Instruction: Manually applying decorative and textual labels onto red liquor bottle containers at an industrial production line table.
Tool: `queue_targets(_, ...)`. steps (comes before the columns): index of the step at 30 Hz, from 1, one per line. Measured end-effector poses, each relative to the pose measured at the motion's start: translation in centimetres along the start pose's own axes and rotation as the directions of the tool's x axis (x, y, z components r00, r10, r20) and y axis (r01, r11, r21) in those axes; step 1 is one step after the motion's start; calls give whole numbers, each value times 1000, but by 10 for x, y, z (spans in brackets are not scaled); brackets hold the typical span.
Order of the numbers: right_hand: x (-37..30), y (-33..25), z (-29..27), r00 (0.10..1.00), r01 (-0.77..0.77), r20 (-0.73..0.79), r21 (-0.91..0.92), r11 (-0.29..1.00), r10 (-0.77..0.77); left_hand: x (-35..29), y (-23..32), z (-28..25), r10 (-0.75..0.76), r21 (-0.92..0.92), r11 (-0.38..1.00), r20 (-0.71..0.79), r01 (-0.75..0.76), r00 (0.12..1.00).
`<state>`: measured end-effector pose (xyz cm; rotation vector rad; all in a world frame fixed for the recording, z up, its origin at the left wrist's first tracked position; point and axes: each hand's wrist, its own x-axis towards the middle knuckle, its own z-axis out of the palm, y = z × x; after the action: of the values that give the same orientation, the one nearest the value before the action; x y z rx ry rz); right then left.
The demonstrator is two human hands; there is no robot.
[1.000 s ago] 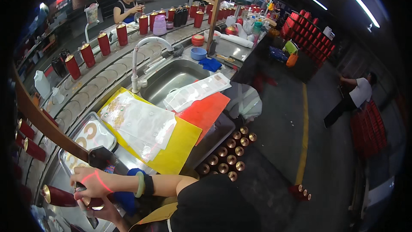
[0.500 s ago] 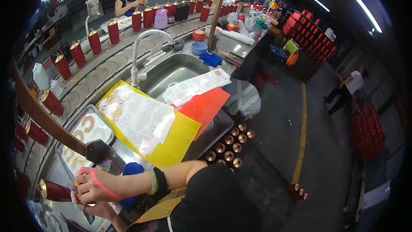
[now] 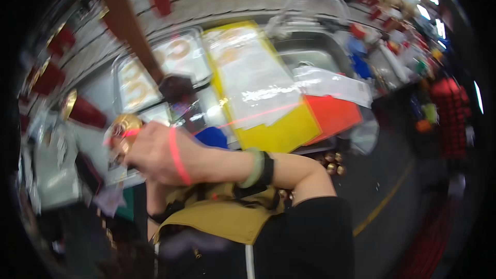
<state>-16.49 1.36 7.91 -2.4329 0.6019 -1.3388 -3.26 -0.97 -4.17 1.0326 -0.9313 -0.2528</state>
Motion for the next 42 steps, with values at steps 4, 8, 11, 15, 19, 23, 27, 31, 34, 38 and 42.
queue_targets(4, 5, 0, -5, 921, -380, -100, -17, 925, 377, 8, 29, 5, -303, -298, 904, 64, 308, 951)
queue_targets(8, 11, 9, -6, 923, -372, -139, -78, 925, 359, 11, 37, 1, 45, 123, 990, 131, -62, 990)
queue_targets(11, 21, 12, -13, 903, -429, -53, -93, 899, 425, 16, 46, -7, 26, 238, 969, 178, -68, 984)
queue_targets(15, 35, 29, -18, 905, -418, 36, -106, 902, 424, 14, 28, -19, -115, 137, 986, 158, 94, 981)
queue_targets(19, 53, 49, -23, 910, -382, 130, -100, 919, 393, 36, 39, -27, -8, 209, 975, 354, -71, 935)
queue_targets(23, 76, 63, -22, 943, -237, 186, -208, 949, 276, 51, 48, -35, -79, 129, 991, 473, 20, 878)
queue_targets(27, 98, 66, -13, 955, -179, 209, -150, 972, 209, 54, 45, -40, -116, 112, 991, 498, 69, 859)
queue_targets(31, 104, 75, -5, 885, -258, 393, -31, 966, 250, 55, 43, -47, -159, 77, 987, 570, 140, 806)
queue_targets(34, 117, 74, -9, 911, -118, 350, -288, 950, 219, 52, 42, -49, -185, 41, 980, 550, 195, 815)
queue_targets(38, 103, 66, 0, 924, -249, 289, -42, 968, 250, 48, 42, -54, -260, -38, 942, 548, 334, 795)
queue_targets(42, 80, 75, -15, 921, -246, 203, -359, 900, 332, 38, 42, -40, -194, -260, 893, 515, 367, 835)
